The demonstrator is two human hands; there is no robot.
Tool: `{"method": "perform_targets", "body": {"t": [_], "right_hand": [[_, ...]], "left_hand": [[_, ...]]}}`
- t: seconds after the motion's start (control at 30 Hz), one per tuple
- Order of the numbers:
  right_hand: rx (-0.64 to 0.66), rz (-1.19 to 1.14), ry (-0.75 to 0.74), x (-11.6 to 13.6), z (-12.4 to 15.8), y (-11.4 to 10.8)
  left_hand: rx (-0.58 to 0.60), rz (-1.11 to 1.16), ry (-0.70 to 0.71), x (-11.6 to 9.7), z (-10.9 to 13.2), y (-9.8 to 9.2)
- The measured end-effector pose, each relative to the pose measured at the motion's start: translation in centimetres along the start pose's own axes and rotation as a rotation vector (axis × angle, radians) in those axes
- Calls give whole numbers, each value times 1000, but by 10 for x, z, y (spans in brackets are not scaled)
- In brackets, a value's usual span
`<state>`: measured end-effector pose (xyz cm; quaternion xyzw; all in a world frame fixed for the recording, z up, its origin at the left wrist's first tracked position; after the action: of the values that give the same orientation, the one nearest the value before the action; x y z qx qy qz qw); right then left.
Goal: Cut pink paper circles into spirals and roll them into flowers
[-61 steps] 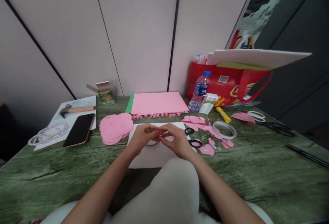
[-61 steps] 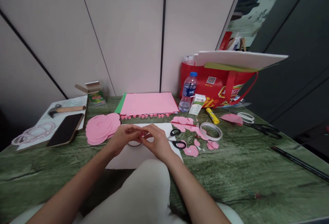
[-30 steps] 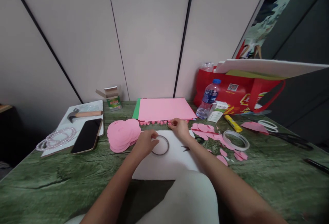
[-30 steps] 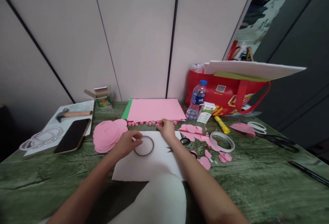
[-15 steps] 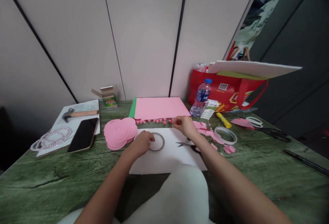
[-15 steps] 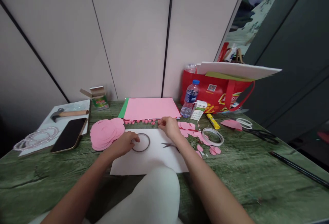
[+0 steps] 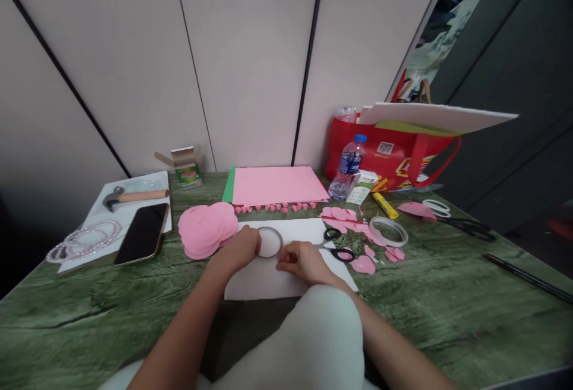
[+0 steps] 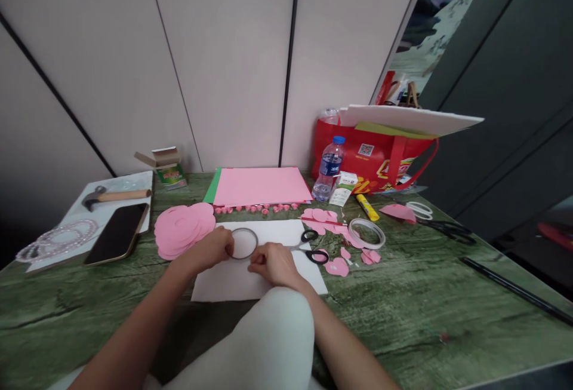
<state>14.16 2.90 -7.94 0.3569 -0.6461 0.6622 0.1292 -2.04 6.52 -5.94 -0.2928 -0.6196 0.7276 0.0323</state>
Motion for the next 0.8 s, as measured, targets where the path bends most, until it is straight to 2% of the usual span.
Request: {"method": "perform_targets", "body": {"t": [0.17,0.27,0.33,0.4,0.47,0.5,0.57,0.73,0.8], "right_hand": [[85,259,-71,8,5,1],[70,448,8,-4,8,-28],[-77,570,204,-24,14,-67],[-301,685,377,-44,22,-109],[-448,704,430,-58,30,-136],[-486,671,442,-62,33,-142],[-452,572,405,-65,32,-136],[-119,346,45,-53,15,-81],[-40,347,-10,-51,10,-69]], "left_hand": [[22,21,-28,4,-2,1],[38,34,-44,4,-1,0],[47,41,-50,4,-1,-1],[49,46,-52,2,0,-2],[46,48,-51,1,1,-3],[46,48,-50,1,1,-3],[49,51,-50,1,2,-3],[69,49,-51,0,2,-4],[80,48,-52,-1,2,-5]]}}
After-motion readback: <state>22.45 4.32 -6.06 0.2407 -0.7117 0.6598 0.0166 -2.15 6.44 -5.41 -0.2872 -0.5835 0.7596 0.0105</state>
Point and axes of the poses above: each hand's wrist, its own z-axis away from the middle knuckle, its own y-axis out of the palm, x = y × z, the point moved 3 cm from there along -z, towards the middle knuckle, and after that the axes turned 1 degree about -x, right-handed, at the moved point
